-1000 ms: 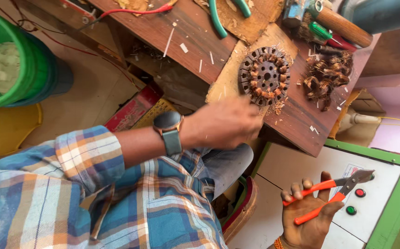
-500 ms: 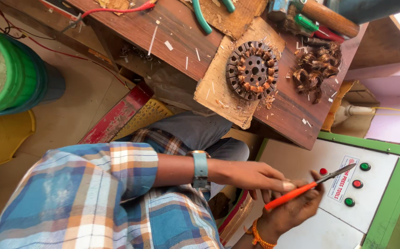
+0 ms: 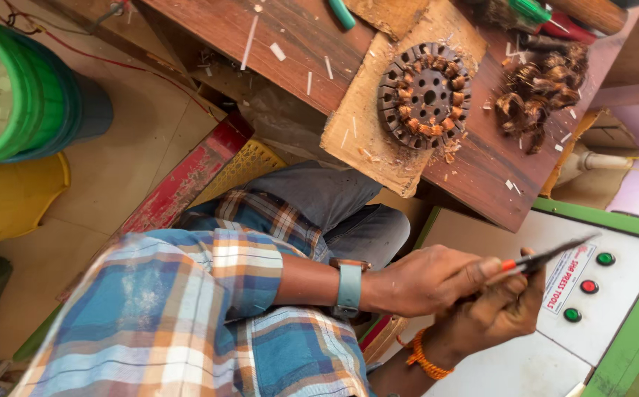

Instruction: The person uses red-handled pliers to trim excess copper wire from a circular stator component on a wooden workbench. The person repeatedly cuts small wire ends and discards them, working methodically around the component.

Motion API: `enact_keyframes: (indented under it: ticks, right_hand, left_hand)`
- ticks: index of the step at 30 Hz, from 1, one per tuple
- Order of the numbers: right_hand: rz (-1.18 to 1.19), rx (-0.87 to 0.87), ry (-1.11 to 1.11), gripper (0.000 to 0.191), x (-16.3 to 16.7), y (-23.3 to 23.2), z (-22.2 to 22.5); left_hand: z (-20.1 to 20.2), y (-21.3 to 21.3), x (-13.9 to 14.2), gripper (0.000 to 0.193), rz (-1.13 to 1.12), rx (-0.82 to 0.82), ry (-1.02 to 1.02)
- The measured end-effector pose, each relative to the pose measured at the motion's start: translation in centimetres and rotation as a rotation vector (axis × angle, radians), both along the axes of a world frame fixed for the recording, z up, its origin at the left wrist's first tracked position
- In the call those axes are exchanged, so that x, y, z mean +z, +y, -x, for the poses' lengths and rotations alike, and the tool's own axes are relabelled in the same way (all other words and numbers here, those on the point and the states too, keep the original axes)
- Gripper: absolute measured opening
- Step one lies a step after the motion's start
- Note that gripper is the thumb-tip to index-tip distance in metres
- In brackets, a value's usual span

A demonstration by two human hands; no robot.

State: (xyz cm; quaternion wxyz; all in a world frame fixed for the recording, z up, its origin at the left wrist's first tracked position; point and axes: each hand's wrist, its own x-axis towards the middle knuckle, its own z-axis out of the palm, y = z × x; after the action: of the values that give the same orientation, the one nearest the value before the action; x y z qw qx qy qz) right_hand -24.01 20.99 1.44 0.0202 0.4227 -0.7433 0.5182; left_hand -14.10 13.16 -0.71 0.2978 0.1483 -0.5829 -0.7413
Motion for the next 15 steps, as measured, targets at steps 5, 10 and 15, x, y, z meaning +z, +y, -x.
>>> enact_keyframes:
  ticks: [5, 10, 15]
  right_hand:
    - [0.042, 0.169, -0.233, 0.052, -0.2, -2.5, -0.6]
    - [0.055, 0.451, -0.891, 0.053, 0.0, -5.3, -4.1]
    - [0.023, 0.587, -1.441, 0.041, -0.8, -10.4, -8.1]
  left_hand:
    - [-2.6, -4.7, -0.1, 0.055, -0.056, -0.057, -0.053]
    - [-5.2, -12.5, -1.6, 0.067, 0.137, 0.060, 0.130]
    - [-7.7, -19.5, -3.2, 0.061, 0.289, 0.282, -0.004]
